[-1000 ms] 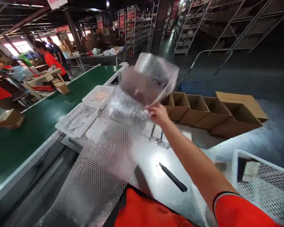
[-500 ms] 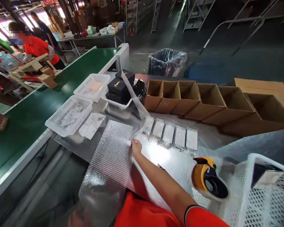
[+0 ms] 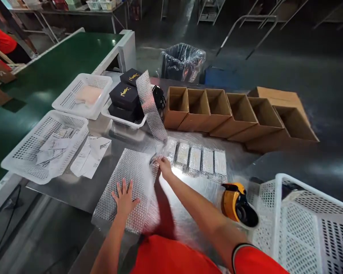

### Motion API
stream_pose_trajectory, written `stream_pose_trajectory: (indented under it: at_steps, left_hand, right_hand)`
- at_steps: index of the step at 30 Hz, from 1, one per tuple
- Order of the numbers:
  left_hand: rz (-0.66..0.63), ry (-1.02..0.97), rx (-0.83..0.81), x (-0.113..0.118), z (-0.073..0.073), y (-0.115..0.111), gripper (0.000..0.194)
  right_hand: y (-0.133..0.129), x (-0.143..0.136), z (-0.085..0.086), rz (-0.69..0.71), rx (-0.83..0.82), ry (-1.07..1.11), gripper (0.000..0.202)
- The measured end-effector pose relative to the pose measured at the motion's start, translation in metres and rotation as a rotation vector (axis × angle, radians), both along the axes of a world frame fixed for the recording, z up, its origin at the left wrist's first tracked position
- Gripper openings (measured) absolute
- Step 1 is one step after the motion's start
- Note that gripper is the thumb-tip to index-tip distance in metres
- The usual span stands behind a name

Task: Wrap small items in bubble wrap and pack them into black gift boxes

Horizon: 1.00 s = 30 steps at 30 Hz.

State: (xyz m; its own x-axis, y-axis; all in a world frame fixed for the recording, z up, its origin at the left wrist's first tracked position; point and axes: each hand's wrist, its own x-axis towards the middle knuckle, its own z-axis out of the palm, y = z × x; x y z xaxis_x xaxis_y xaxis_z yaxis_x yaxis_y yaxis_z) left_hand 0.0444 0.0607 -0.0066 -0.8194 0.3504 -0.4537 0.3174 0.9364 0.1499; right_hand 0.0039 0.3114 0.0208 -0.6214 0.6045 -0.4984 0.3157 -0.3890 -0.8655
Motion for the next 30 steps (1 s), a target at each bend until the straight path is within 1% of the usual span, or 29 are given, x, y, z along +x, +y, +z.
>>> stream_pose_trajectory:
  at_steps: [3, 5, 6, 8, 10, 11, 14, 16, 17, 18, 20, 22, 24, 26, 27, 28, 30]
  left_hand:
    - [0.032, 0.0, -0.013, 0.0, -0.006, 0.002, 0.085]
    - [0.06, -0.013, -0.011, -0.005, -0.007, 0.01, 0.087]
    - [0.066, -0.023, -0.005, -0.009, -0.006, 0.014, 0.087]
    - [0.065, -0.041, 0.003, -0.016, -0.006, 0.022, 0.088]
    - [0.052, -0.039, 0.006, -0.021, -0.005, 0.026, 0.088]
    - [0.043, -0.031, 0.007, -0.022, -0.004, 0.027, 0.088]
    - [0.028, -0.007, -0.006, -0.022, -0.003, 0.027, 0.088]
    - [0.027, 0.0, -0.028, -0.022, -0.001, 0.027, 0.089]
    - [0.028, 0.008, -0.042, -0.022, 0.0, 0.028, 0.09]
    - [0.016, 0.02, -0.051, -0.024, 0.001, 0.029, 0.09]
    - [-0.038, 0.06, -0.068, -0.028, 0.005, 0.031, 0.091]
    - [-0.122, 0.103, -0.078, -0.032, 0.009, 0.034, 0.09]
    - [-0.187, 0.13, -0.08, -0.035, 0.014, 0.038, 0.087]
    - [-0.195, 0.143, -0.079, -0.035, 0.019, 0.04, 0.088]
    - [-0.188, 0.145, -0.078, -0.033, 0.022, 0.041, 0.089]
    - [-0.178, 0.145, -0.076, -0.031, 0.024, 0.041, 0.09]
    - [-0.158, 0.141, -0.078, -0.027, 0.029, 0.04, 0.09]
  right_hand:
    - [0.027, -0.029, 0.014, -0.025, 0.06, 0.006, 0.021]
    - [0.041, -0.043, 0.024, -0.037, 0.136, 0.022, 0.028]
    - [0.047, -0.047, 0.029, -0.042, 0.22, 0.018, 0.035]
    - [0.056, -0.052, 0.036, -0.018, 0.464, -0.035, 0.047]
    - [0.064, -0.055, 0.041, 0.061, 0.682, -0.121, 0.052]
    - [0.068, -0.057, 0.044, 0.106, 0.734, -0.155, 0.052]
    - [0.075, -0.058, 0.054, 0.26, 0.808, -0.21, 0.051]
    - [0.075, -0.043, 0.06, 0.383, 0.883, -0.177, 0.051]
    - [0.073, -0.027, 0.062, 0.435, 0.921, -0.142, 0.05]
    - [0.069, -0.005, 0.061, 0.465, 0.945, -0.107, 0.047]
    - [0.057, 0.057, 0.054, 0.483, 0.955, -0.102, 0.038]
    - [0.044, 0.132, 0.038, 0.503, 0.935, -0.237, 0.031]
    - [0.032, 0.205, 0.016, 0.555, 0.974, -0.438, 0.03]
    - [0.027, 0.26, -0.006, 0.588, 1.016, -0.634, 0.032]
    - [0.027, 0.279, -0.016, 0.605, 1.029, -0.695, 0.033]
    - [0.03, 0.293, -0.023, 0.626, 1.033, -0.723, 0.032]
    - [0.038, 0.305, -0.032, 0.664, 1.014, -0.704, 0.028]
